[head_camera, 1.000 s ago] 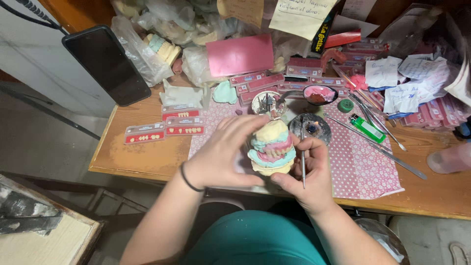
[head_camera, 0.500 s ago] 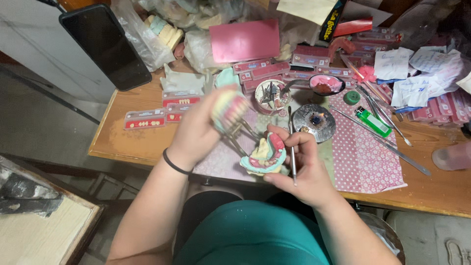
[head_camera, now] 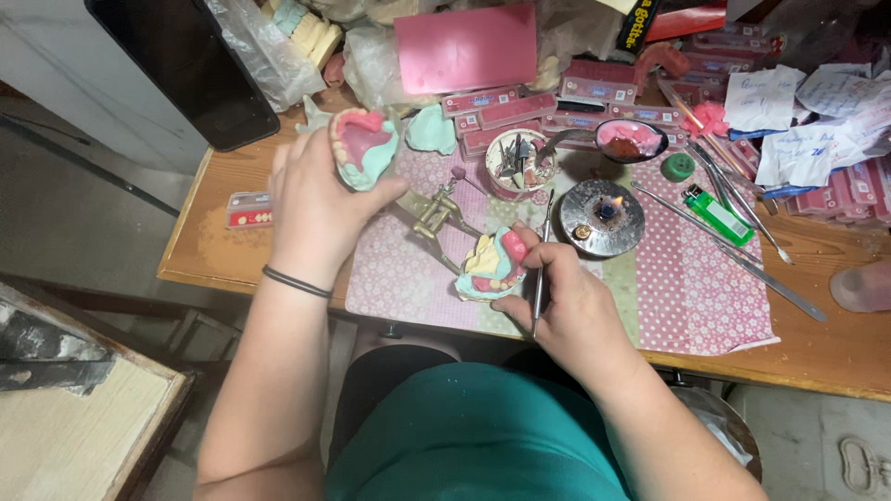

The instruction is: The person assembles a dental prosthesis by placing individual artificial teeth into a denture mold. They use a metal tool to adjust the fit and position of the teeth, then inspect the assembly by holding and rotating the mold. The person also uses a small electric device to process a tooth before placing it into the mold.

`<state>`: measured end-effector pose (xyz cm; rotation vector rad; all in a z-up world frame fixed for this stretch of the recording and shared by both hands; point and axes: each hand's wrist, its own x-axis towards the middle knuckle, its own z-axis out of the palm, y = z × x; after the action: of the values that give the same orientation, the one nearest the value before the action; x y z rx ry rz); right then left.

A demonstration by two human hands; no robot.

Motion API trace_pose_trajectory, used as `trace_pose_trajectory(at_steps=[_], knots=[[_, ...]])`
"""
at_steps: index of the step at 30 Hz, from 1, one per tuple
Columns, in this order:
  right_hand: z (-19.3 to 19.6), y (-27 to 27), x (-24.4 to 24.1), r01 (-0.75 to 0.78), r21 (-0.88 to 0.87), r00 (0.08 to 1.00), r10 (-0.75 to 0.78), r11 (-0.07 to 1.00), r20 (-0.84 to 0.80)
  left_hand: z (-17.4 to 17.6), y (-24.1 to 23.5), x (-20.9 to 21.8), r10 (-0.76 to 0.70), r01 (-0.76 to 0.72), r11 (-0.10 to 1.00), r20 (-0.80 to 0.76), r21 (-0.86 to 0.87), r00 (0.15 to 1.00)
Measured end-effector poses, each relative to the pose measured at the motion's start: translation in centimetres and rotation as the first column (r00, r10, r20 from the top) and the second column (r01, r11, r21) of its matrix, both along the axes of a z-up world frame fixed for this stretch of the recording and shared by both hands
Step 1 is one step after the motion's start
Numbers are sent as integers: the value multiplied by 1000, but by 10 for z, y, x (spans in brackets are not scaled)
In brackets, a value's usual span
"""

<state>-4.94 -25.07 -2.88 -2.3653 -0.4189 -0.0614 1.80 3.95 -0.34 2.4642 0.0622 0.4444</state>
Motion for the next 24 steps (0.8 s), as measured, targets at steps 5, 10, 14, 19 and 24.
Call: trace_pose_trajectory(at_steps=[5,10,14,19,24], knots=[[-4,-1,-1,-2,2,998,2,1000,61,9,-2,-7,89,-80,995,-161,58,983],[-5,-1,-2,-1,-6,997,2,1000,79,5,-6,-8,196,-169,978,-264,121,944],[-7,-3,-2,19,15,998,-20,1000,62,12,-9,-14,235,-205,970,-278,133,932],[-9,-10,-2,37,28,997,-39,999,66,17,-7,-36,246,-225,968,-240,109,939],[-18,-18,-1,-110,79,985,99,991,138,14,-30,-64,-206,145,975,432,170,878]])
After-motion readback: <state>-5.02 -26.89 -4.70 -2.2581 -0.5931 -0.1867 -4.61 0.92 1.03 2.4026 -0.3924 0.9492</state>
